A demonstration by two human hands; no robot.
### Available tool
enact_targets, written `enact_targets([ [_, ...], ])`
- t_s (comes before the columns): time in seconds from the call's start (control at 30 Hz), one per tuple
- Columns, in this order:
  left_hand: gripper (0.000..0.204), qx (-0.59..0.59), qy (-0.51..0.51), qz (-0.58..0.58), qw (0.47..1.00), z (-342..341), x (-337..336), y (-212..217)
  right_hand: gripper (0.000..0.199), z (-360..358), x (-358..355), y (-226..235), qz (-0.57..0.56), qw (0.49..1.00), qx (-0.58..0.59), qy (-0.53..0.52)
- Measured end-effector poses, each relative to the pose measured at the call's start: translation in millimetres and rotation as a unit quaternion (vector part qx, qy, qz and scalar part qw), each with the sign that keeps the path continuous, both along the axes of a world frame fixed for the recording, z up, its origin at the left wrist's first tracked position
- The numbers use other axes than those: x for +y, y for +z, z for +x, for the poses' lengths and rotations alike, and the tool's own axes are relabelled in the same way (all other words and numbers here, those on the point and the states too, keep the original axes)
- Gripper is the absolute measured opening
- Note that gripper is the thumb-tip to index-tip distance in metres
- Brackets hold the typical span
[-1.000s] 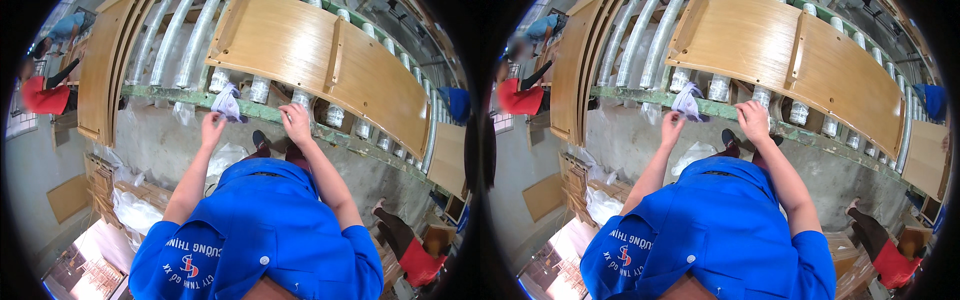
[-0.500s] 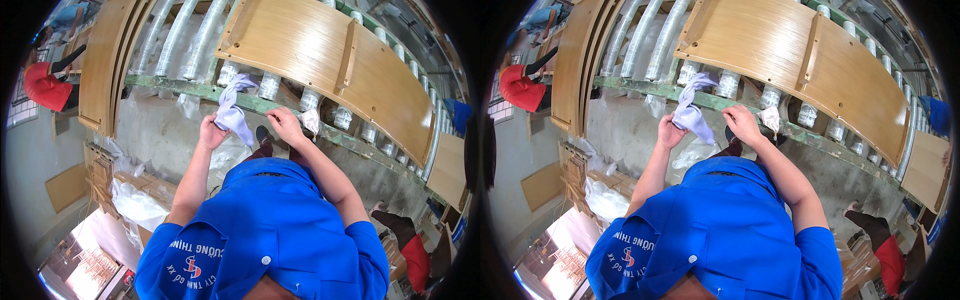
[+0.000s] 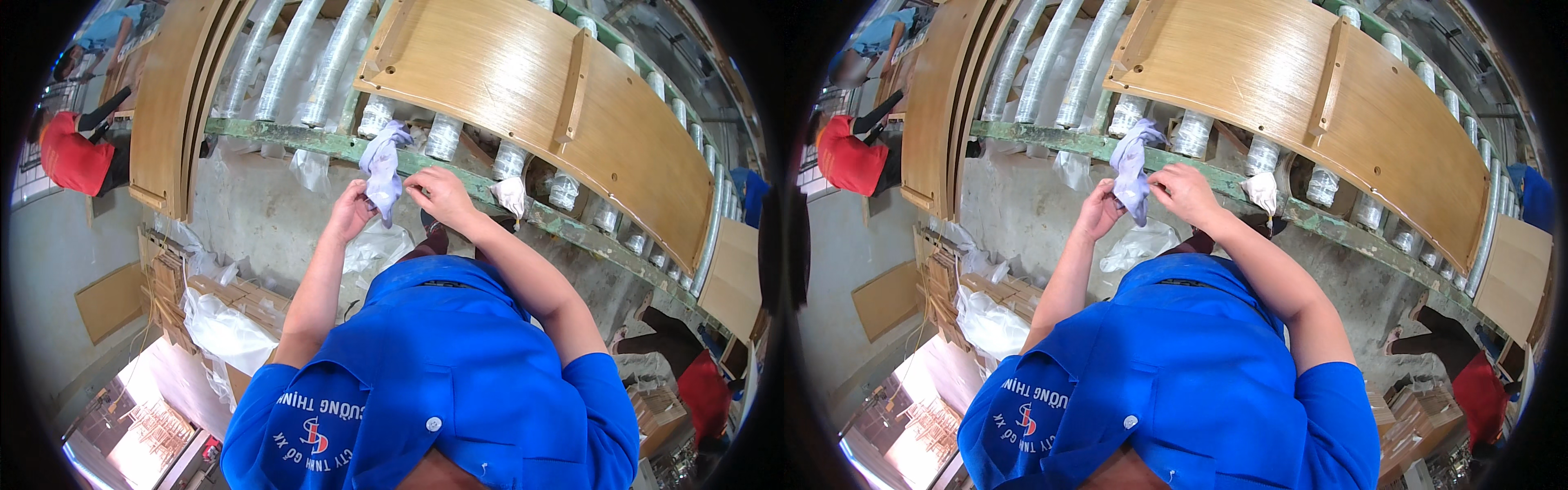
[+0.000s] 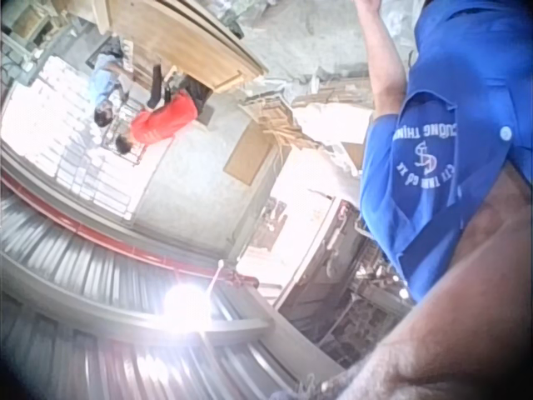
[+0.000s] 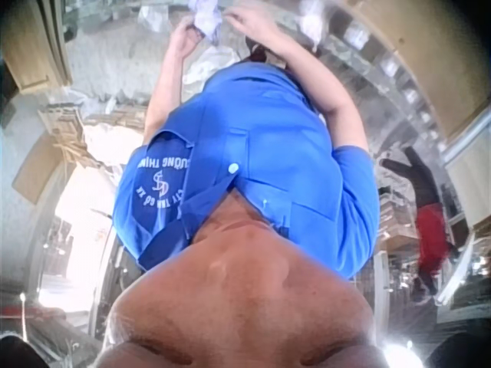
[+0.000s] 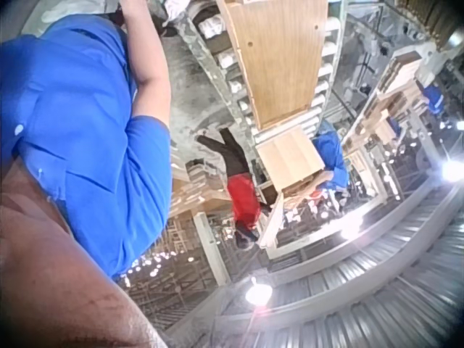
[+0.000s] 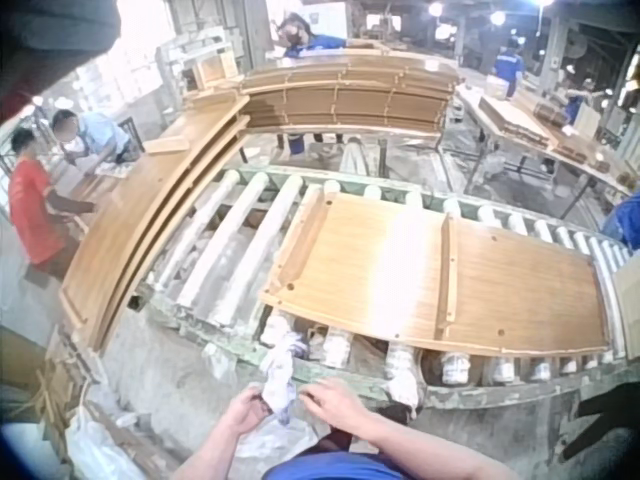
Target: The person wipes the surface of a large wooden panel with a white cloth, moving along its edges and flat areas. The person then moves to another panel and repeats the wiping process, handling the cloth with both hands.
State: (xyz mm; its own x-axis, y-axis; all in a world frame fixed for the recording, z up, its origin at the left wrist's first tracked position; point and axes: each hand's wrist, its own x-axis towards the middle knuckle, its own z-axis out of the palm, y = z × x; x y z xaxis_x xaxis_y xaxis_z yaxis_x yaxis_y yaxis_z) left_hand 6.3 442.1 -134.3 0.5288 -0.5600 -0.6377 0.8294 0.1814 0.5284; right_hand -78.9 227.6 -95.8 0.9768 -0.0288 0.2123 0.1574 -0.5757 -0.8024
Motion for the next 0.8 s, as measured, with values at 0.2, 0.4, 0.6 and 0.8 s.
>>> enact_targets([
  [0.2, 0.008, -0.024, -0.05, -0.001, 0.998, -3, -8, 6, 0.011, -1, 5, -8, -0.042, 0.998, -0.036, 0.016],
  [0.4, 0.009, -0.049, -0.053, 0.038, 0.997, -5, -13, 7, 0.013, -2, 10, -3, -0.109, 0.991, -0.075, 0.005],
  [0.6, 0.009, -0.045, -0.055, 0.034, 0.997, -6, -19, 8, 0.012, 0, 11, -6, -0.156, 0.985, -0.075, -0.021],
  [0.8, 0.009, -0.044, -0.061, 0.022, 0.997, -6, -16, 9, 0.009, 2, 10, -7, -0.148, 0.985, -0.083, -0.026],
])
